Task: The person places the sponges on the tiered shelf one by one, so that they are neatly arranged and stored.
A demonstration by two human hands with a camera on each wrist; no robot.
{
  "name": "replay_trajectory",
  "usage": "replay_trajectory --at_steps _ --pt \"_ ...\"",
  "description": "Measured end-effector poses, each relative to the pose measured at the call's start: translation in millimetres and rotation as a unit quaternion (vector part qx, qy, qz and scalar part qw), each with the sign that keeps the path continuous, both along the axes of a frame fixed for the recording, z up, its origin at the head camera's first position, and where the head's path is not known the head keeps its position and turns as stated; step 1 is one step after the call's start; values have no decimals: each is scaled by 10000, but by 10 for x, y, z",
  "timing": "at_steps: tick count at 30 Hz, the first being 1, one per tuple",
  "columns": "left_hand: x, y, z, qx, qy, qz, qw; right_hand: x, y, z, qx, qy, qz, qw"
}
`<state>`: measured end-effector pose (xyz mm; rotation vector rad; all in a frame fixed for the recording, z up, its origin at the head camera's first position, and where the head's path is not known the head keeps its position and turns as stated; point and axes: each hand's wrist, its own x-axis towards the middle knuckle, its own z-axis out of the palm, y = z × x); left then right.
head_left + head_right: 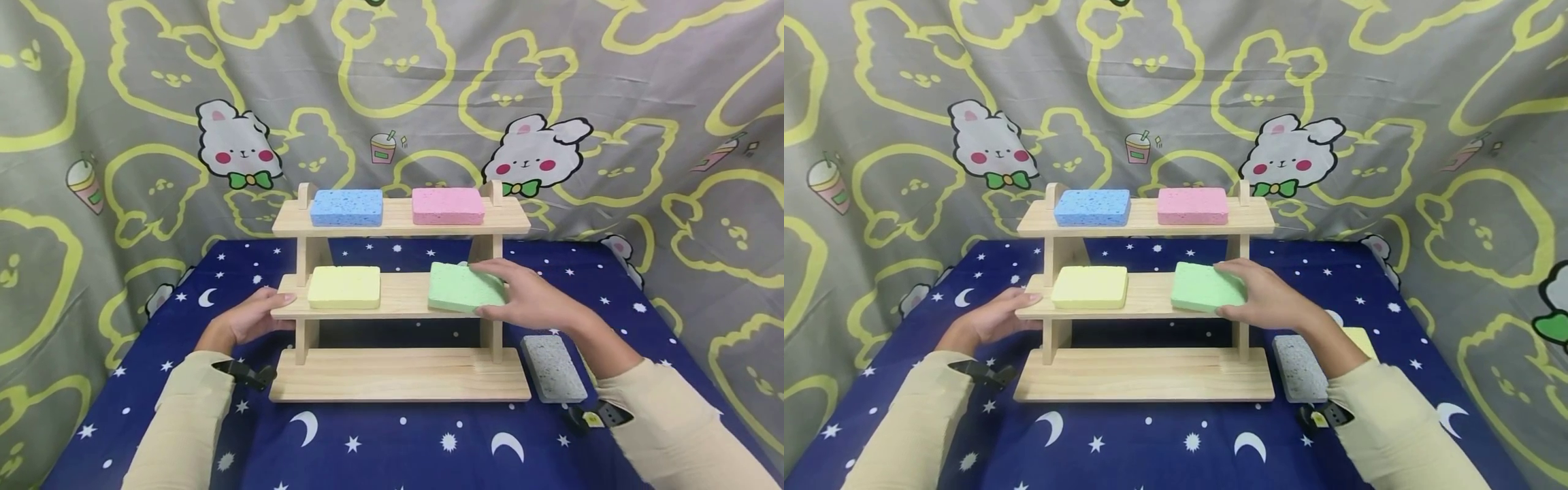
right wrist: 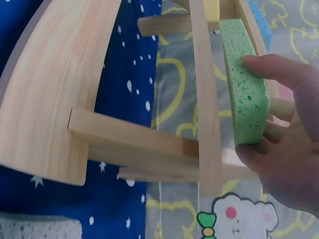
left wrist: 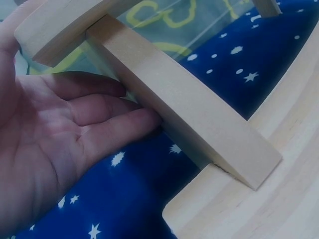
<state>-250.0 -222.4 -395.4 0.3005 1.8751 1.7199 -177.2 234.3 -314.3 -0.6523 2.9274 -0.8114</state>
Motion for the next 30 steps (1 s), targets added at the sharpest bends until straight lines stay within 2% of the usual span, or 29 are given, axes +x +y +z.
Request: replay_trajectory --at_steps 6,13,21,30 --pt "-9 -10 -19 54 32 -95 9999 -121 -86 -41 18 -126 325 9994" --pt "-5 -19 -17 -21 58 -56 10000 -219 -97 -66 30 -186 590 9981" --pt "0 -16 -4 -66 40 22 10000 -283 -92 -65 -56 -324 821 9961" --pt "0 -7 -13 -22 32 84 10000 -310 -87 -85 -160 -450 869 9951"
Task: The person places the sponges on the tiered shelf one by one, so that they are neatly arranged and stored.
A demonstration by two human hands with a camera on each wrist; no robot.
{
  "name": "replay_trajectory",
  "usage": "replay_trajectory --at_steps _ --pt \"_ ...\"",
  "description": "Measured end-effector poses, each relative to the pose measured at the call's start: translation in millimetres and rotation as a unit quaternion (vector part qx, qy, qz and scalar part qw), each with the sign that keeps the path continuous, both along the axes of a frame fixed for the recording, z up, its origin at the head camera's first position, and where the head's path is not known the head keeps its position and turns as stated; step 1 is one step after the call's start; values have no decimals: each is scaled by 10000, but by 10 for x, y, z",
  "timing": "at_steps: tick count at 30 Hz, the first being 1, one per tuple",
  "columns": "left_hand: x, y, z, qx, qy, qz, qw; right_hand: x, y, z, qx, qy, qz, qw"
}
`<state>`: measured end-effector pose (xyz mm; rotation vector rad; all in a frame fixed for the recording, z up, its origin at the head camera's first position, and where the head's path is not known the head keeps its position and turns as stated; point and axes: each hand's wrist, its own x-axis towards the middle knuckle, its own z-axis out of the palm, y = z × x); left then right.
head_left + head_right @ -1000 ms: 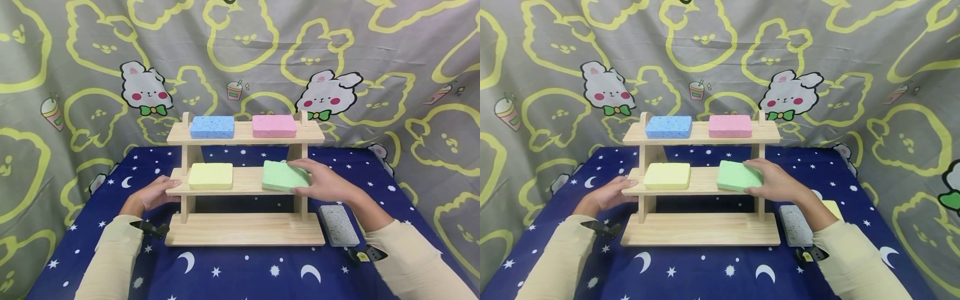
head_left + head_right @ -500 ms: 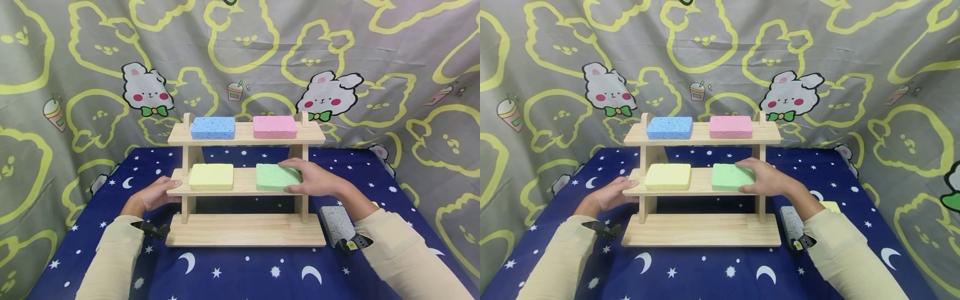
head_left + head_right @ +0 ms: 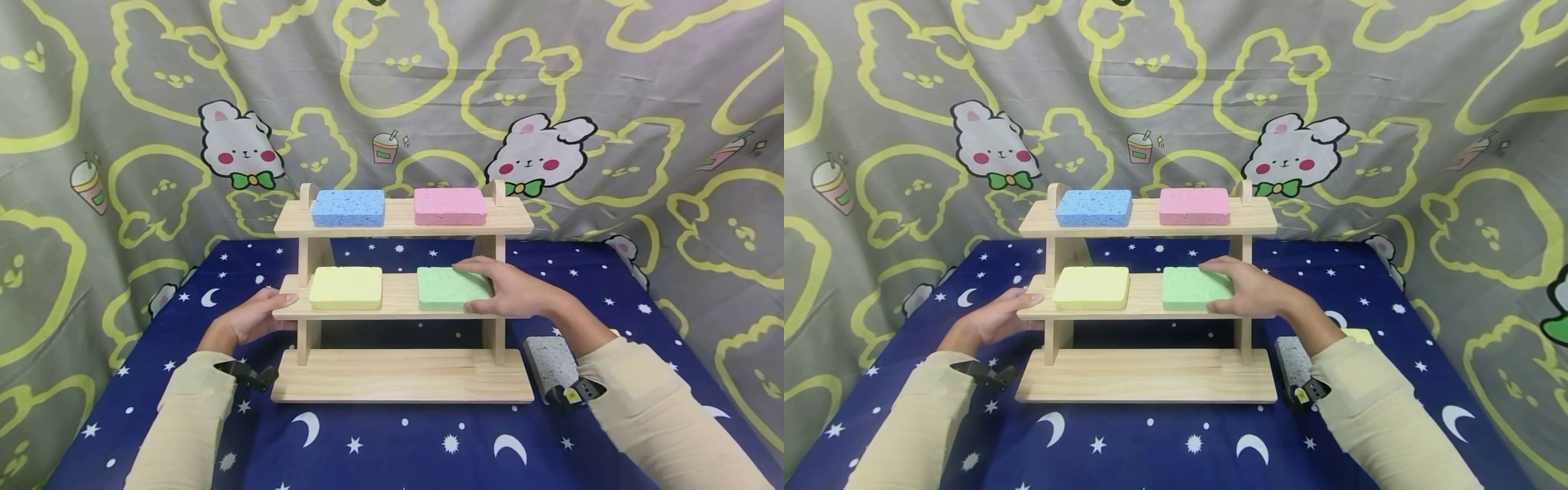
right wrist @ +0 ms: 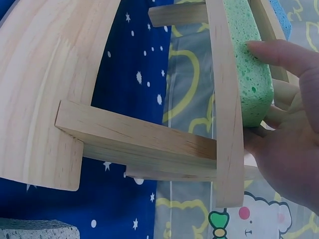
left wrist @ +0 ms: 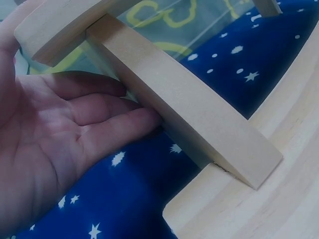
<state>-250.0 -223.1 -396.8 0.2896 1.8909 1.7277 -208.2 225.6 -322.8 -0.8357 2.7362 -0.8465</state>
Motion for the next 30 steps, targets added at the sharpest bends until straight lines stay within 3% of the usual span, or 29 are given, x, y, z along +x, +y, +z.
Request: replay_trajectory --at_steps 14,30 --pt "3 4 14 7 -14 -69 10000 70 25 19 103 70 -210 9997" --pt "-26 -18 -31 59 24 -64 10000 230 237 8 -495 172 -845 9950"
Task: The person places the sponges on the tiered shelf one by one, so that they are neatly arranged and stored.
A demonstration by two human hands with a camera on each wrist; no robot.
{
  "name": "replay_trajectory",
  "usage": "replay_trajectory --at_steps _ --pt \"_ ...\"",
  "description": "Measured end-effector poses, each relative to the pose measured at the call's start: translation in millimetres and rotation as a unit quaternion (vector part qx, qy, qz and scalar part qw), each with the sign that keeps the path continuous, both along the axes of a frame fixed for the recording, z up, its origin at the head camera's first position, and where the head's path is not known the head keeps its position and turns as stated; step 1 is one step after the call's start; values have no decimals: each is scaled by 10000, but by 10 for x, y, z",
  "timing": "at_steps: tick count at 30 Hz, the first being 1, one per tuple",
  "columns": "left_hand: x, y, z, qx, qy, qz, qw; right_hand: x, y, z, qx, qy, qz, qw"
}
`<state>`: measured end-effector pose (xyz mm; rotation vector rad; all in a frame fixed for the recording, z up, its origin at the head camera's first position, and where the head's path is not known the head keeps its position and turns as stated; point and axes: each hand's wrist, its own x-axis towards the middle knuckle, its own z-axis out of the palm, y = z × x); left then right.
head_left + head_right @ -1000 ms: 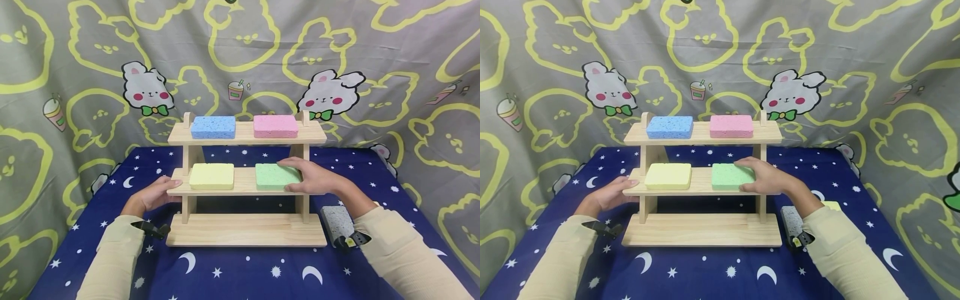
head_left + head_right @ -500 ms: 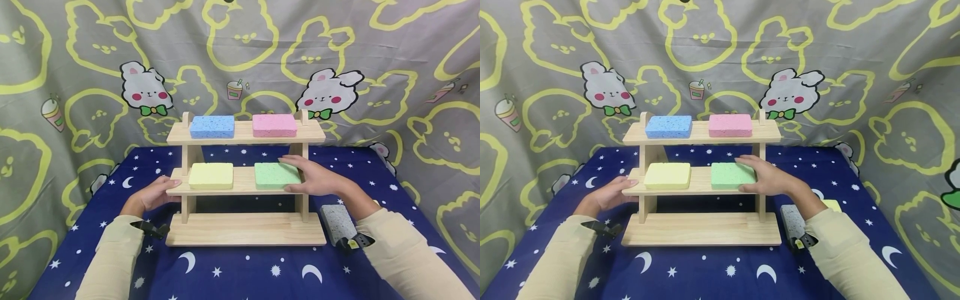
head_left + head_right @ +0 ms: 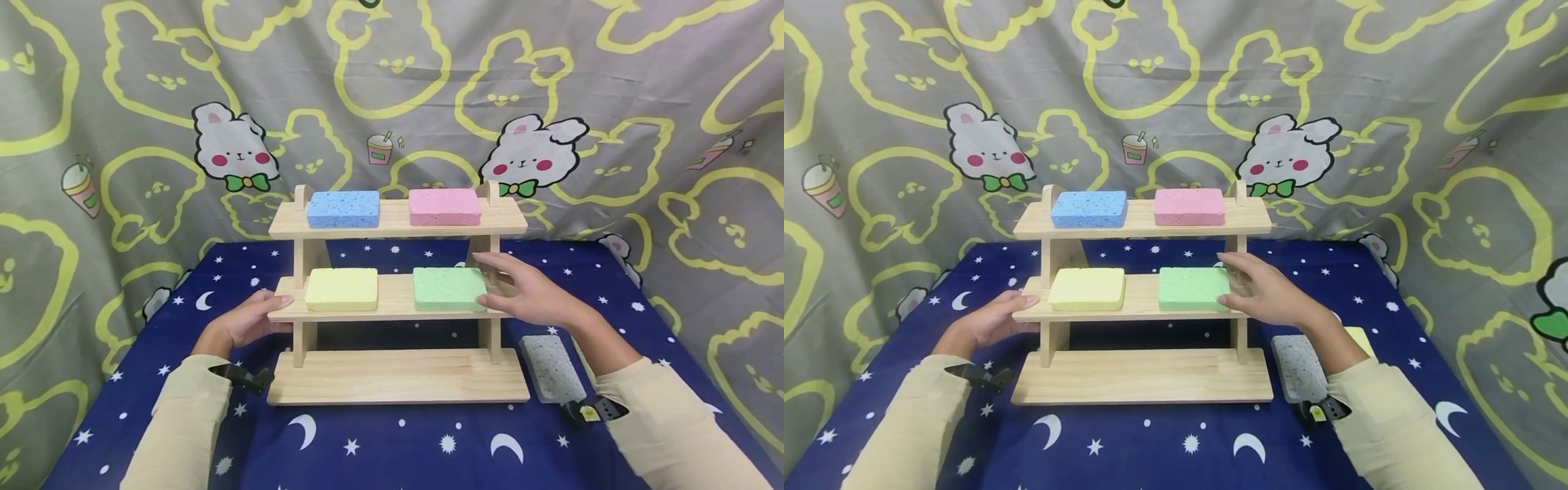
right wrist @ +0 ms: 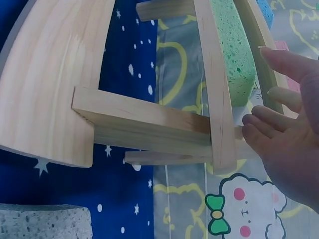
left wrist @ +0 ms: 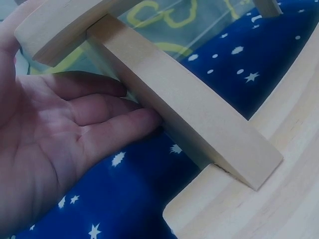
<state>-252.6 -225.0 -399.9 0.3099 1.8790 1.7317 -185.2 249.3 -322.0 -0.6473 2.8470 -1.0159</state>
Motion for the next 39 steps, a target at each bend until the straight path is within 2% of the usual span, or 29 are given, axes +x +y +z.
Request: replay_trajectory --at_steps 8,17,28,39 --pt "10 3 10 49 -15 -38 10000 165 164 -34 -257 34 -349 9991" --pt "20 6 25 0 -44 -2 10000 371 522 -161 -180 28 -1183 9928" --pt "21 17 18 81 -12 -16 10000 586 874 -366 -178 -242 -2242 9741" --pt "16 15 5 -31 -22 43 10000 771 1066 -676 69 -90 -3092 9509"
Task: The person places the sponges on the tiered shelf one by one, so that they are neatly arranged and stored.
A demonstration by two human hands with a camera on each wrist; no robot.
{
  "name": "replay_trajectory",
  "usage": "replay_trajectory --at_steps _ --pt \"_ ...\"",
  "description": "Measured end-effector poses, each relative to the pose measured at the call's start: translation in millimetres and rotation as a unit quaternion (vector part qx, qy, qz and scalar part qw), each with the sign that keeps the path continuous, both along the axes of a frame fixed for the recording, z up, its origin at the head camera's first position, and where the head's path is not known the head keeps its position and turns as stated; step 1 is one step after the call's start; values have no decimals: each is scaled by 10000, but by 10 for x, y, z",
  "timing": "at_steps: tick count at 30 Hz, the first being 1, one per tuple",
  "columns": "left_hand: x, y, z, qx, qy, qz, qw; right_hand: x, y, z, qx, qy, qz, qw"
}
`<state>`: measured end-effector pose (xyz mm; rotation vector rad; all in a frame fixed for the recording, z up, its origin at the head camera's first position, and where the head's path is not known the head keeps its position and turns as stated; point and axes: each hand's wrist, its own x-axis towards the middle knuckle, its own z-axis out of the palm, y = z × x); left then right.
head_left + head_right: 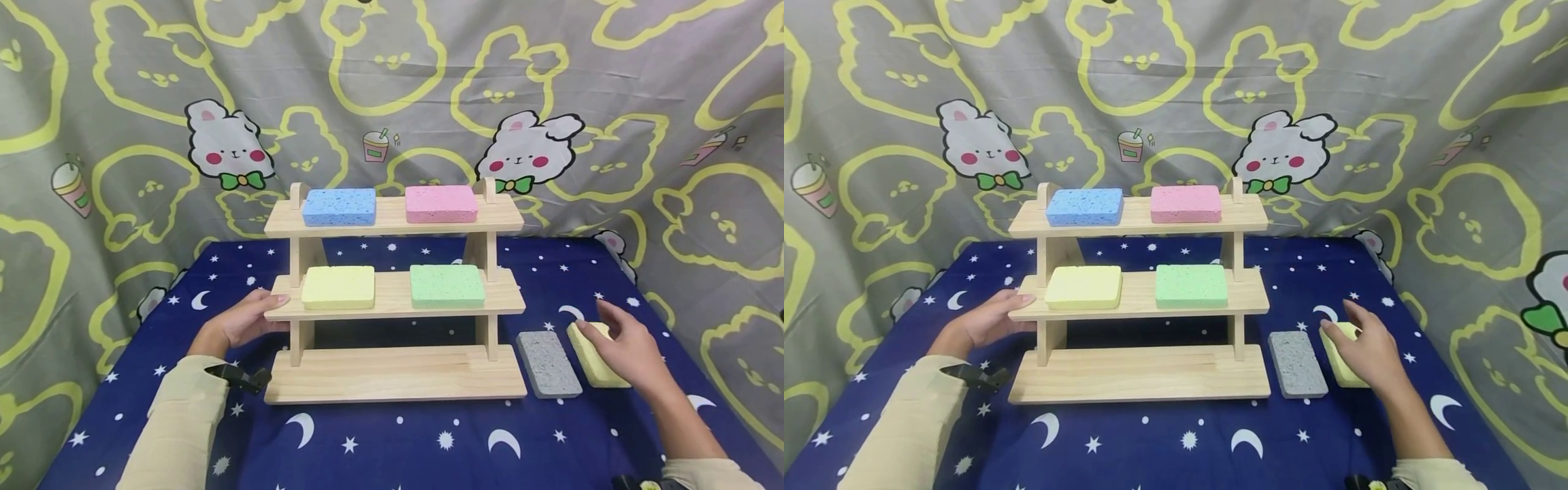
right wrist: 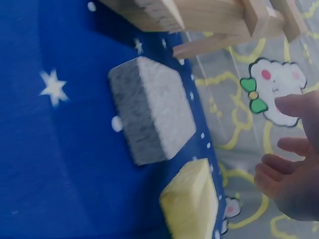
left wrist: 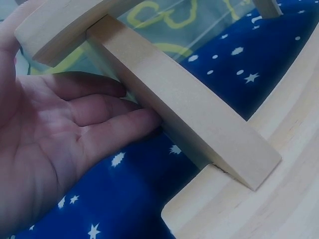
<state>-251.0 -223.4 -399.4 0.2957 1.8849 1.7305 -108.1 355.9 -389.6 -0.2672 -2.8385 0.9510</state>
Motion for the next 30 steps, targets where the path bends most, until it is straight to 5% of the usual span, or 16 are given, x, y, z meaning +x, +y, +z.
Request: replay_trajectory --at_steps 15,30 --pt "12 6 26 108 -18 -61 9999 195 176 -465 725 -107 -856 9936" --pt "2 8 -6 -105 46 -36 9999 230 179 -669 968 -4 -814 9920"
